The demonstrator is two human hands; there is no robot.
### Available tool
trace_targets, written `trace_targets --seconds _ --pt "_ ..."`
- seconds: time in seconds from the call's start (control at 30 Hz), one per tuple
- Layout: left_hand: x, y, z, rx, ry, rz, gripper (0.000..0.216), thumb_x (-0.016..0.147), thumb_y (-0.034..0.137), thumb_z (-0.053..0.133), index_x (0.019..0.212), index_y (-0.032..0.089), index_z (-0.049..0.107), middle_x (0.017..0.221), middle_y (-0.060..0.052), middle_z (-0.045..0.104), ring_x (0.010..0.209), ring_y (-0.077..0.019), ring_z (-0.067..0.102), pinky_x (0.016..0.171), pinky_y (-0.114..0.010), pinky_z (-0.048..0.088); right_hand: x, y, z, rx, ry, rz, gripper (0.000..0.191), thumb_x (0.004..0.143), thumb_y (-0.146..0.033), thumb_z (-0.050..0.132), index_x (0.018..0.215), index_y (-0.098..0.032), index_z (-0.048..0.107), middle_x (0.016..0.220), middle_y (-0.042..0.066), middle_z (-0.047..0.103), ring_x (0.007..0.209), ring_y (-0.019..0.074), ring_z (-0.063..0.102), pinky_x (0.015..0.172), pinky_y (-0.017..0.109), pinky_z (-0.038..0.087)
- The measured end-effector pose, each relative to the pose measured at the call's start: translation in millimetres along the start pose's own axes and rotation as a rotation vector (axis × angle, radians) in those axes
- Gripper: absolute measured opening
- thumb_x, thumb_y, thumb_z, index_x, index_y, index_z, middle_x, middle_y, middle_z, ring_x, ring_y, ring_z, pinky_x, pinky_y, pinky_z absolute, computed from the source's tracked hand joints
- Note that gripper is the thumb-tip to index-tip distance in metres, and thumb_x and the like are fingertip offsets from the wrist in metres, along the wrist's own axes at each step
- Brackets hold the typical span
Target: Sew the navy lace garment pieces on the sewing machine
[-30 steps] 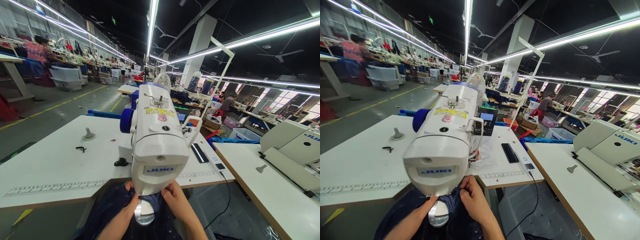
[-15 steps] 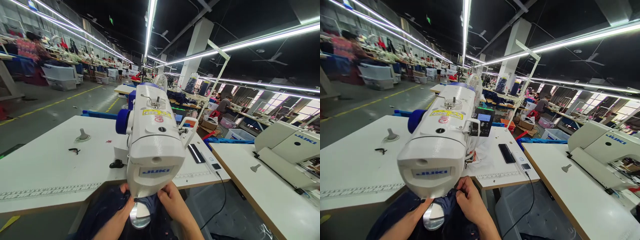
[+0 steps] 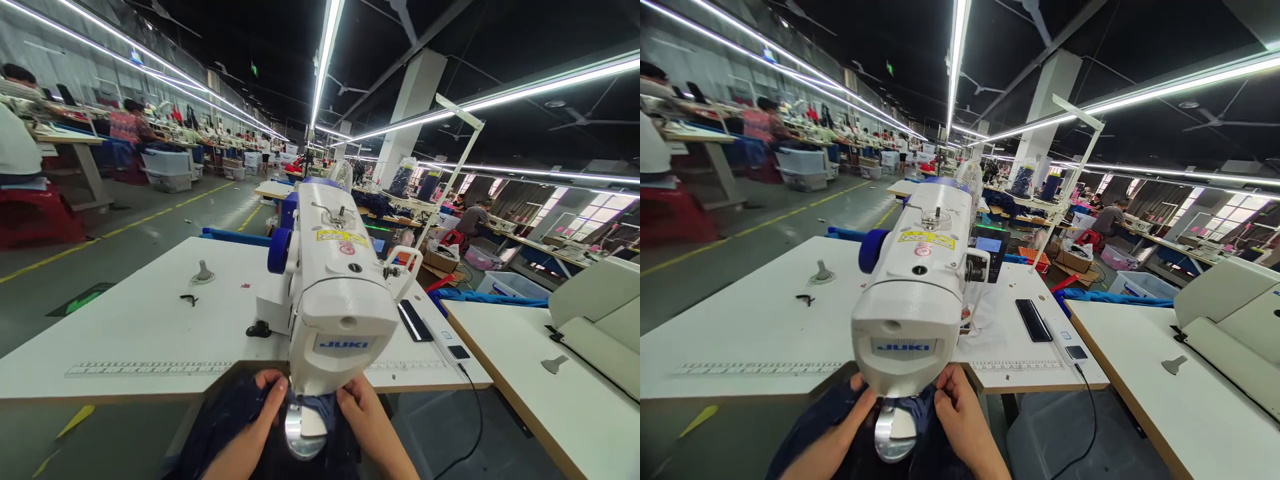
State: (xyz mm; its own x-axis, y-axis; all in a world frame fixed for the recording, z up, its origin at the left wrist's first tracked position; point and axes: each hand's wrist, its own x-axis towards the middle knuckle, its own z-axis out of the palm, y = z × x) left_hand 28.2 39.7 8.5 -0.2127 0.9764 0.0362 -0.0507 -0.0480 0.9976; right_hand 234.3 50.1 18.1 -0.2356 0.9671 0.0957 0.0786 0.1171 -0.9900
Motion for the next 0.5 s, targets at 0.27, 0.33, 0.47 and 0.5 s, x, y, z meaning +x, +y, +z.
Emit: trace_targets --seconds 0.27,0.33,0.47,0.5 --pt "6 -20 -10 -0.102 0.007 -0.047 0.033 0.072 0.045 0.06 0.096 0.022 0.054 0.051 0.006 0.063 0.035 -0.0128 0.053 0.039 -0.024 0.04 -3 4 2 0.02 -0.001 0.023 0.009 0.086 -0.029 0.052 0.085 -0.022 0.046 0.079 -0.001 0.047 0.072 0.0148 0.045 0.082 0.029 0.041" --pt "4 -21 -9 -0.104 0.025 -0.014 0.047 0.071 0.045 0.059 0.112 0.024 0.049 0.064 0.004 0.066 0.035 -0.0115 0.051 0.038 -0.025 0.04 -4 3 3 0.028 0.001 0.038 0.012 0.087 -0.033 0.053 0.085 -0.022 0.048 0.078 -0.001 0.048 0.071 0.0144 0.045 0.081 0.028 0.042" --pt "5 -24 -5 -0.088 0.042 0.027 0.054 0.073 0.042 0.054 0.122 0.024 0.039 0.052 0.009 0.055 0.028 -0.0096 0.04 0.033 -0.023 0.032 -3 3 7 0.04 -0.003 0.002 0.02 0.087 -0.041 0.055 0.086 -0.022 0.049 0.081 0.0 0.048 0.074 0.0148 0.046 0.082 0.028 0.041" --pt "5 -25 -5 -0.08 0.041 0.036 0.054 0.074 0.042 0.052 0.123 0.024 0.038 0.047 0.01 0.051 0.027 -0.01 0.039 0.033 -0.022 0.031 -3 4 8 0.045 -0.004 -0.011 0.023 0.087 -0.044 0.056 0.087 -0.022 0.05 0.082 0.001 0.049 0.076 0.0152 0.046 0.083 0.028 0.041"
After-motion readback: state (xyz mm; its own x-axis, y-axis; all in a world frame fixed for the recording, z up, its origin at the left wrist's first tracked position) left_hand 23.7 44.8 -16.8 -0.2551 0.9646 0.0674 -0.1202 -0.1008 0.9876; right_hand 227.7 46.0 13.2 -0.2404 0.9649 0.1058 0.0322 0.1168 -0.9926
